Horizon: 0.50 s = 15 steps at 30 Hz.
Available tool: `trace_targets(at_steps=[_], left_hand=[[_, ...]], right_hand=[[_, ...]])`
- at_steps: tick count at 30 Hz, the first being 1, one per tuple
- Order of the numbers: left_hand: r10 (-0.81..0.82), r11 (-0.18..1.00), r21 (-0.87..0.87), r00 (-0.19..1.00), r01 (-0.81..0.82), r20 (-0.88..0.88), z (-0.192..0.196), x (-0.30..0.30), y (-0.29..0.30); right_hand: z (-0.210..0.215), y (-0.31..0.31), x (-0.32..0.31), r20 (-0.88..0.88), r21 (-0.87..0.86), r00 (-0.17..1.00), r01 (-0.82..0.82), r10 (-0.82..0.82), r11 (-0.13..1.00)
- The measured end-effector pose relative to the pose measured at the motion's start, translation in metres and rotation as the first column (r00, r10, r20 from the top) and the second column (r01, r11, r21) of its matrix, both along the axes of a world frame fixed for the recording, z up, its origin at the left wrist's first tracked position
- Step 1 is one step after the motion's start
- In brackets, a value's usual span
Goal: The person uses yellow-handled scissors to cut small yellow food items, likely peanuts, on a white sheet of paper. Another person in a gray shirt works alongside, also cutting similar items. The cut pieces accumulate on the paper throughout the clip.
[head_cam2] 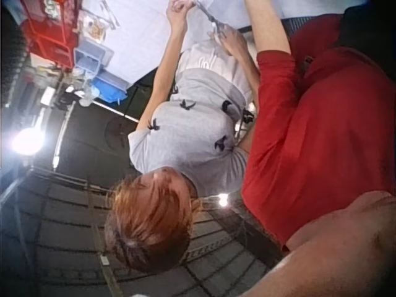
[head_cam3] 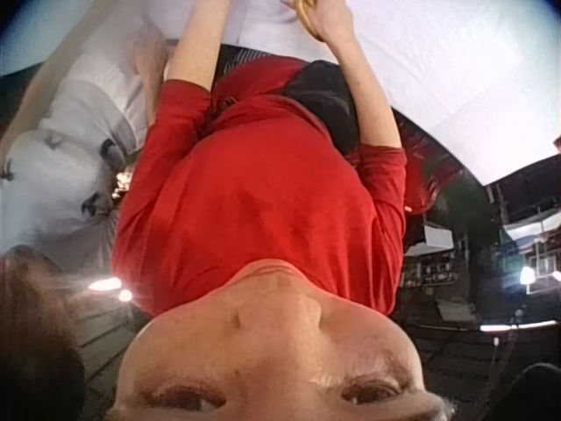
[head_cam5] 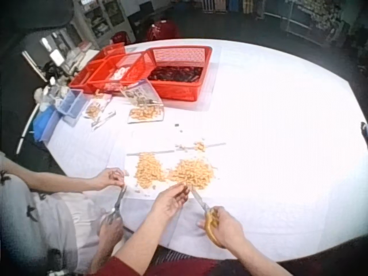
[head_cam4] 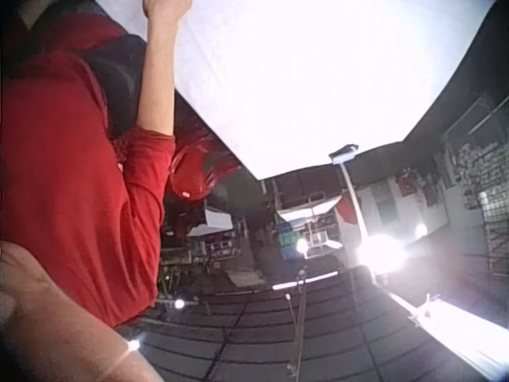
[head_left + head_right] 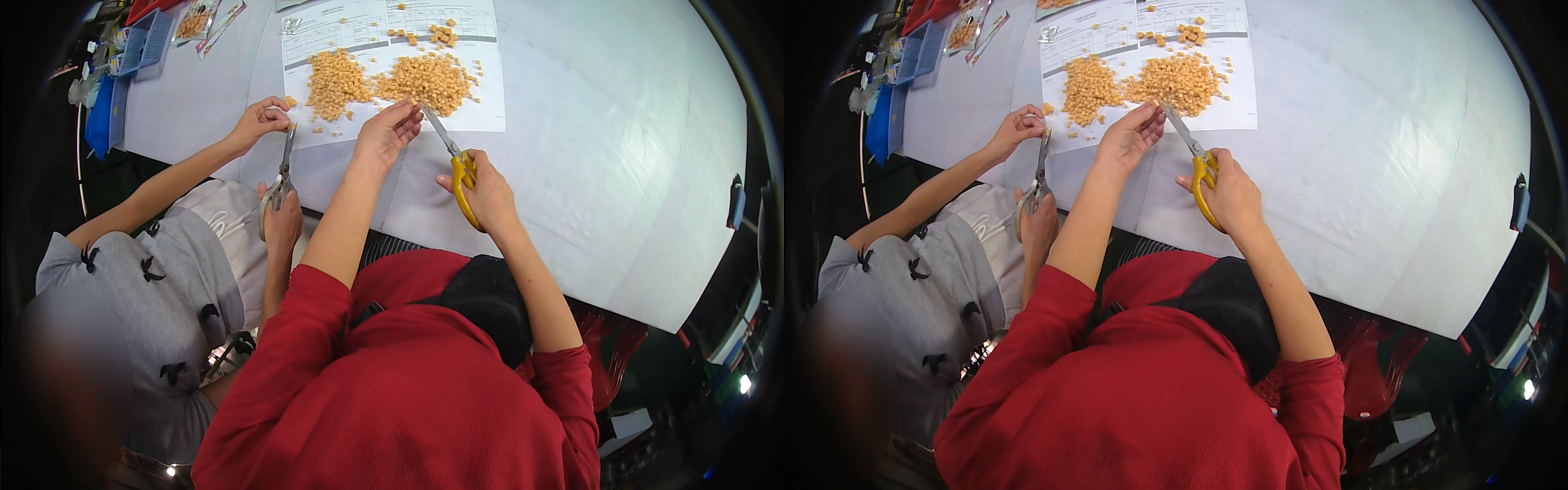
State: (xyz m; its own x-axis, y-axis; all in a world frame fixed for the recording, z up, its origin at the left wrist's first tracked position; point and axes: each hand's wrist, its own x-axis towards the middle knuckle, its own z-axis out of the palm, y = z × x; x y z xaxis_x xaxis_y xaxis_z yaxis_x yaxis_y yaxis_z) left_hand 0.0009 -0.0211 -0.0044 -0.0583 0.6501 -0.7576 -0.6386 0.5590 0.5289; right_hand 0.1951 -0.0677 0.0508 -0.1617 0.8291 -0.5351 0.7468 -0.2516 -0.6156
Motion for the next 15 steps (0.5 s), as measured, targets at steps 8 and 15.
trace_targets(at_steps=[8,15], left_hand=[[0.017,0.999,-0.041,0.999,-0.015,0.044,0.015,0.006,-0.007],[0.022,0.998,-0.056,0.999,-0.02,0.048,0.007,0.006,-0.016]], right_hand=[[0.004,-0.005,-0.003,0.034,0.074,0.999,-0.033,0.03,0.997],[-0.002,-0.01,-0.008,0.06,0.116,0.997,-0.061,0.054,0.991]])
